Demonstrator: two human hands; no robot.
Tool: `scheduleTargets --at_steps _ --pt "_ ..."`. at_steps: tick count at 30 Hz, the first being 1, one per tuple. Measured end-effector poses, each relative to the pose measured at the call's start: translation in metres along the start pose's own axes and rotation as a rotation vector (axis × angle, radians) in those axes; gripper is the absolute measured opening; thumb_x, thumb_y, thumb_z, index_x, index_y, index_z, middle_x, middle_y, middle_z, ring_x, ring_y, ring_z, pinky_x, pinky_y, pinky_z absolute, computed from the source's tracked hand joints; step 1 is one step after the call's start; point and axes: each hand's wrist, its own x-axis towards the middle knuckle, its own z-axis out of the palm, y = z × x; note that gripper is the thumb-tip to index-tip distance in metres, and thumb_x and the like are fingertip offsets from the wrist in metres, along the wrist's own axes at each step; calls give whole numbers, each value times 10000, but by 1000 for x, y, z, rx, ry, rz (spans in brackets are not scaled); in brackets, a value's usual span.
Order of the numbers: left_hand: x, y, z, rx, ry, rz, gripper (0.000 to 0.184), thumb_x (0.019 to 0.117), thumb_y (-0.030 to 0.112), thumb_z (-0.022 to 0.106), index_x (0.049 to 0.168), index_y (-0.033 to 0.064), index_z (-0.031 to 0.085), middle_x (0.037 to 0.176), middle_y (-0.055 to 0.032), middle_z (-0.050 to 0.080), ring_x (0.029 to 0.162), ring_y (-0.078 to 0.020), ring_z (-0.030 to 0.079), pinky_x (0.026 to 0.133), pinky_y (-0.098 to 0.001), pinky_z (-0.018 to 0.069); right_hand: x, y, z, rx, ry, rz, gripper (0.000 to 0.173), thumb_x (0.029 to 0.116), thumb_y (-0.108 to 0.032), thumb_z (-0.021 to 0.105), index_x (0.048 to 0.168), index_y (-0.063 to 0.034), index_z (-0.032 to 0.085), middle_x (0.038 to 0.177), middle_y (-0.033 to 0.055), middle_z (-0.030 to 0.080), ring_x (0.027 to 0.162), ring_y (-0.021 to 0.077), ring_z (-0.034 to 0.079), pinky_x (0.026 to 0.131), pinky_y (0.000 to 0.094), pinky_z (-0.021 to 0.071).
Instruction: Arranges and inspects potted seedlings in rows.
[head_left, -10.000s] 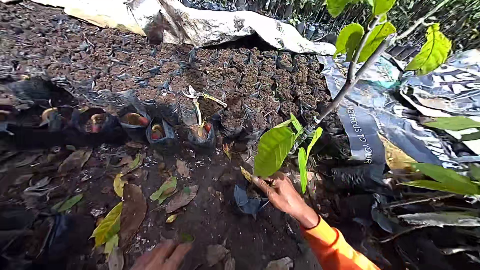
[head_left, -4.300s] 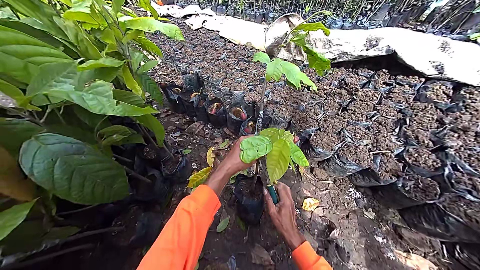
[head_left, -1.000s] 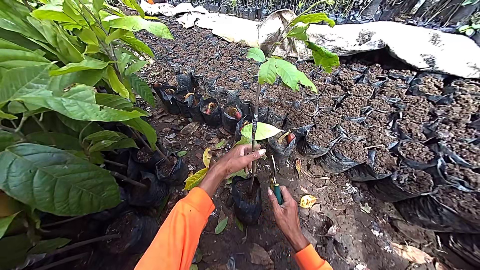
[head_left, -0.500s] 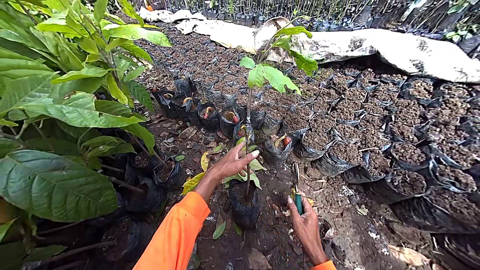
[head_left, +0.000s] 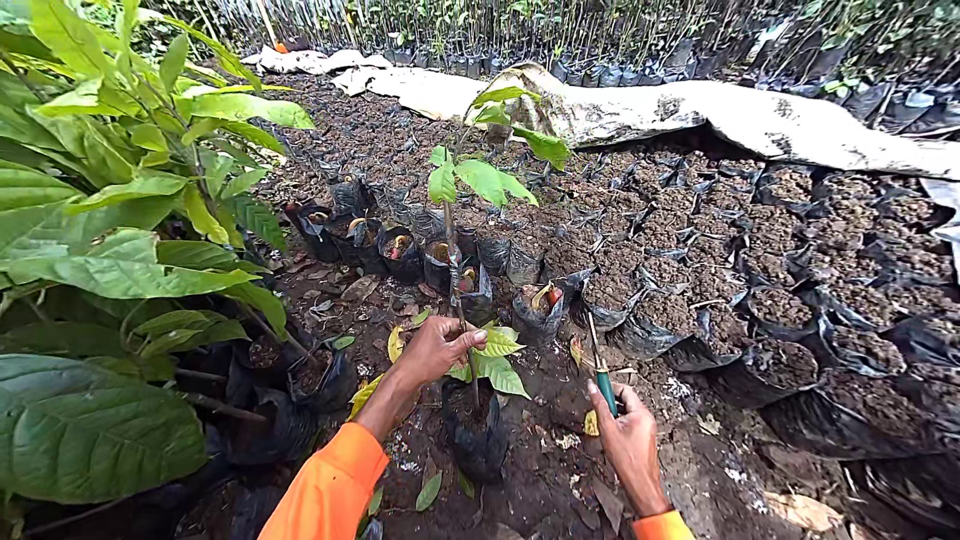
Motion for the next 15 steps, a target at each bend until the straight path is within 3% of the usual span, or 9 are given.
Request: scheduleTargets --at_steps 3,5,10,15 --pt "-5 -4 0 21 -14 -21 169 1026 168 627 1028 40 738 845 54 742 614 8 629 601 -175 541 57 -14 -14 -139 93 -111 384 966 -302 658 1082 61 706 1025 267 676 1004 454 626 895 636 459" --pt "-6 -5 3 27 -39 -41 165 1024 156 627 1032 34 737 854 40 753 635 -13 664 624 -191 570 100 -21 -26 -269 107 -173 387 991 -294 639 1119 67 703 1072 290 669 1089 502 597 949 659 426" --pt "-12 -8 3 41 -75 -24 154 1017 146 631 1041 38 738 870 36 761 690 -24 693 677 -202 590 177 -26 -32 -542 4 -221 379 1022 -299 597 1199 23 691 1192 266 667 1205 484 565 1026 642 382" --pt "-17 -8 5 68 -92 -10 196 1037 169 599 1061 35 740 869 41 761 703 -18 697 697 -202 592 200 -19 -28 -701 -102 -238 364 1022 -304 602 1209 -6 697 1244 246 655 1278 466 524 1079 645 327"
